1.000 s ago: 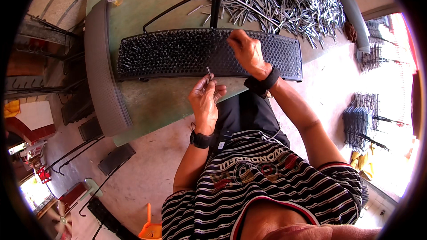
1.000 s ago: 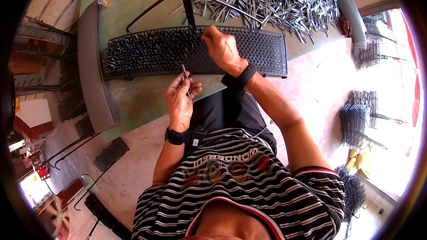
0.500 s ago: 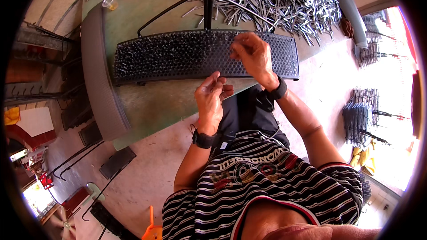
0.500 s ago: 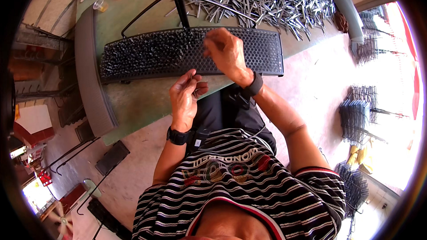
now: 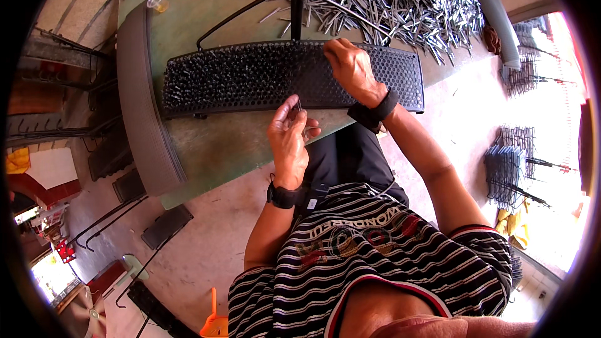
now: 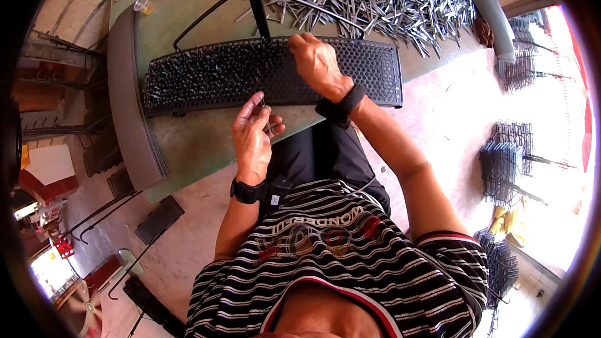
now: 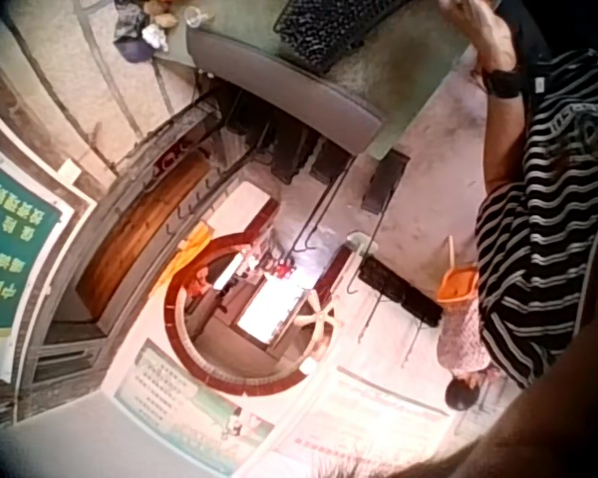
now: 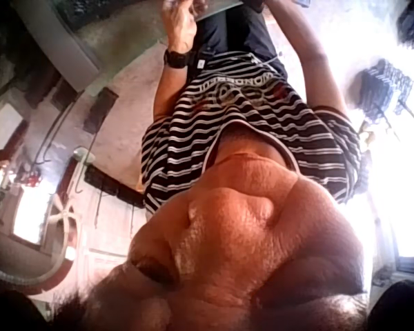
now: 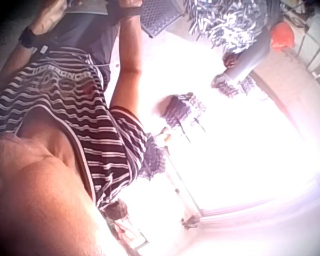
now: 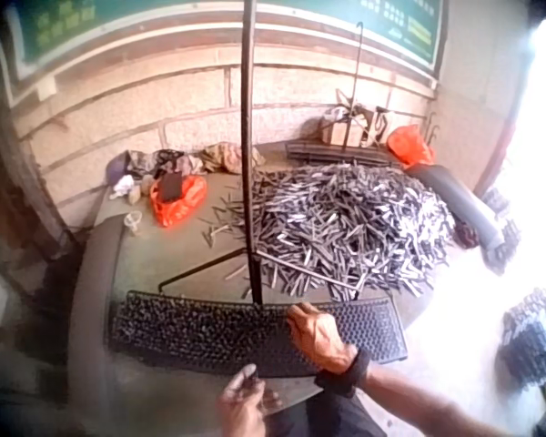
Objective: The person sorts through a large pile of metal parts on a table, gathering a small bunch of long, thin metal rods in one hand and inserting them one by one into the holes of a perforated metal plate.
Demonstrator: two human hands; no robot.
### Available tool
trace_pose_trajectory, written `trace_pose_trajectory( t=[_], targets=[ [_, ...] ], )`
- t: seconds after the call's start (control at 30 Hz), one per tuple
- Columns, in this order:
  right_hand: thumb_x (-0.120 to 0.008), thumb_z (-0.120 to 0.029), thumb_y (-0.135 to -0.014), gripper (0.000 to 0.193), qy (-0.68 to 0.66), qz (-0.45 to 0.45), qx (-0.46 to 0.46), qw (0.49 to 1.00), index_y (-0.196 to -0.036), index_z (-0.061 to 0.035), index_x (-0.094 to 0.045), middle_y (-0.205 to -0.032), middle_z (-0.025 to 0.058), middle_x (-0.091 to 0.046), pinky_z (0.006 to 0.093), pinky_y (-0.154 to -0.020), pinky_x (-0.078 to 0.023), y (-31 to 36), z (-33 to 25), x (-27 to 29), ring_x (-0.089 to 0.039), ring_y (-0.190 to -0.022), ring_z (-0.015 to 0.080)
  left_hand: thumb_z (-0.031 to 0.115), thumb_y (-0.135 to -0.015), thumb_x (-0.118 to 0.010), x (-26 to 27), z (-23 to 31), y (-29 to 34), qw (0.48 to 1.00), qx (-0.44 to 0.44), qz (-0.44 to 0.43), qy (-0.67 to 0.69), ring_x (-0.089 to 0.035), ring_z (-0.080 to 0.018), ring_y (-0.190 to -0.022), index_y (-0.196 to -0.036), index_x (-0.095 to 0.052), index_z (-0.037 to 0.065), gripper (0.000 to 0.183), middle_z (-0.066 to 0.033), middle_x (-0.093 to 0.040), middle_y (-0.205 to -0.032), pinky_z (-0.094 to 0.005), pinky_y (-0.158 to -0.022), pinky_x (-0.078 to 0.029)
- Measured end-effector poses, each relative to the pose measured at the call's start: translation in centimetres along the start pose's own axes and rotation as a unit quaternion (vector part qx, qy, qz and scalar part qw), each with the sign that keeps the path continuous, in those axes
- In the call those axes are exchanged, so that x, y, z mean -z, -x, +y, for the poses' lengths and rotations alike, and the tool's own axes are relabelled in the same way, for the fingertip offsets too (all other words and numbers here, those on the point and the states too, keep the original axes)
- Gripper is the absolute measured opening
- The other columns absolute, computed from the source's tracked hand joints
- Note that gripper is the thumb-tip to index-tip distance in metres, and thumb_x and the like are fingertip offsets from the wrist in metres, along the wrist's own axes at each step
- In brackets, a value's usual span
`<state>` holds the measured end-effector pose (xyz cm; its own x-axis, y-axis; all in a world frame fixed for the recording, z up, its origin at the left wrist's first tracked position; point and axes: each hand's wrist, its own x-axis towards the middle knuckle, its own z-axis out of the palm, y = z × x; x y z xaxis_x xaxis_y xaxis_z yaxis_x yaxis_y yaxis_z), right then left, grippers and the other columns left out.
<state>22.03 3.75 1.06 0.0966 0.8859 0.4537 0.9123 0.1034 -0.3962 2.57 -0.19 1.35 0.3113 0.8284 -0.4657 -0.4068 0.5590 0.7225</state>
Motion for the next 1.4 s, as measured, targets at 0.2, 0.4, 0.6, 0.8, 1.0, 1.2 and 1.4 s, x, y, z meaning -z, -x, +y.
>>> trace_pose_trajectory(
  t=[0.2,0.4,0.6,0.8,1.0,1.2,1.4],
  targets=[
    [-0.073,-0.016,-0.074,0.022,-0.280,-0.180,-0.093,0.938,-0.089,0.0000,-0.066,-0.072,0.0090,-0.065,0.0264,-0.056,-0.047,1.8,-4.0,3.1,-0.058,-0.060,0.0101,0.002,-0.086,-0.058,-0.5,-0.1,-0.1,0.999,-0.003,-0.024,0.027,-0.060,-0.0158,-0.070,-0.126,-0.045,0.004,0.042,-0.0067,-0.061,-0.087,-0.0288,-0.059,-0.052],
    [-0.063,-0.005,-0.079,0.009,-0.399,-0.077,-0.271,0.873,-0.083,0.0037,-0.063,-0.063,0.0073,-0.063,0.0241,-0.053,-0.048,2.1,-3.4,4.1,-0.061,-0.058,0.0115,0.005,-0.086,-0.060,-1.7,-0.4,0.1,0.996,0.019,-0.080,-0.019,-0.064,-0.0186,-0.079,-0.130,-0.039,0.004,0.049,-0.0107,-0.063,-0.096,-0.0280,-0.066,-0.052],
    [-0.055,-0.002,-0.086,0.010,-0.222,0.120,-0.192,0.948,-0.095,0.0005,-0.050,-0.074,0.0132,-0.065,0.0259,-0.055,-0.051,0.5,0.6,4.2,-0.068,-0.070,0.0188,0.009,-0.087,-0.060,-0.8,-0.2,0.1,0.982,0.067,-0.153,-0.088,-0.063,-0.0170,-0.080,-0.125,-0.047,0.002,0.041,-0.0088,-0.064,-0.095,-0.0264,-0.069,-0.051],
    [-0.055,0.000,-0.086,0.009,-0.222,0.104,-0.173,0.954,-0.091,-0.0003,-0.049,-0.073,0.0132,-0.064,0.0286,-0.057,-0.051,0.2,2.0,1.8,-0.068,-0.071,0.0212,0.011,-0.087,-0.060,-1.1,0.3,0.2,0.982,0.061,-0.150,-0.095,-0.063,-0.0153,-0.078,-0.120,-0.051,0.002,0.035,-0.0073,-0.063,-0.093,-0.0257,-0.068,-0.051],
    [-0.059,-0.005,-0.079,0.007,-0.093,0.019,-0.083,0.992,-0.083,0.0003,-0.057,-0.072,0.0202,-0.062,0.0392,-0.057,-0.049,0.2,3.3,1.6,-0.061,-0.065,0.0370,0.010,-0.088,-0.058,-0.9,0.9,0.4,0.984,0.058,-0.137,-0.101,-0.062,-0.0142,-0.077,-0.118,-0.052,0.001,0.032,-0.0066,-0.063,-0.092,-0.0254,-0.069,-0.051],
    [-0.065,-0.010,-0.077,0.014,-0.103,-0.061,-0.106,0.987,-0.086,0.0014,-0.064,-0.076,0.0177,-0.064,0.0349,-0.062,-0.050,-0.2,1.7,5.8,-0.064,-0.070,0.0295,0.007,-0.087,-0.057,-0.3,5.4,0.9,0.974,0.002,-0.148,-0.171,-0.062,-0.0157,-0.076,-0.116,-0.054,0.001,0.030,-0.0079,-0.062,-0.091,-0.0268,-0.068,-0.051],
    [-0.066,-0.013,-0.078,0.024,-0.149,-0.026,-0.246,0.958,-0.100,-0.0020,-0.065,-0.082,0.0098,-0.068,0.0275,-0.066,-0.051,1.2,7.1,17.3,-0.065,-0.073,0.0135,0.008,-0.085,-0.061,0.3,22.8,-2.1,0.843,-0.295,-0.056,-0.446,-0.061,-0.0136,-0.076,-0.113,-0.058,0.001,0.030,-0.0075,-0.062,-0.089,-0.0245,-0.069,-0.049]
  ],
)
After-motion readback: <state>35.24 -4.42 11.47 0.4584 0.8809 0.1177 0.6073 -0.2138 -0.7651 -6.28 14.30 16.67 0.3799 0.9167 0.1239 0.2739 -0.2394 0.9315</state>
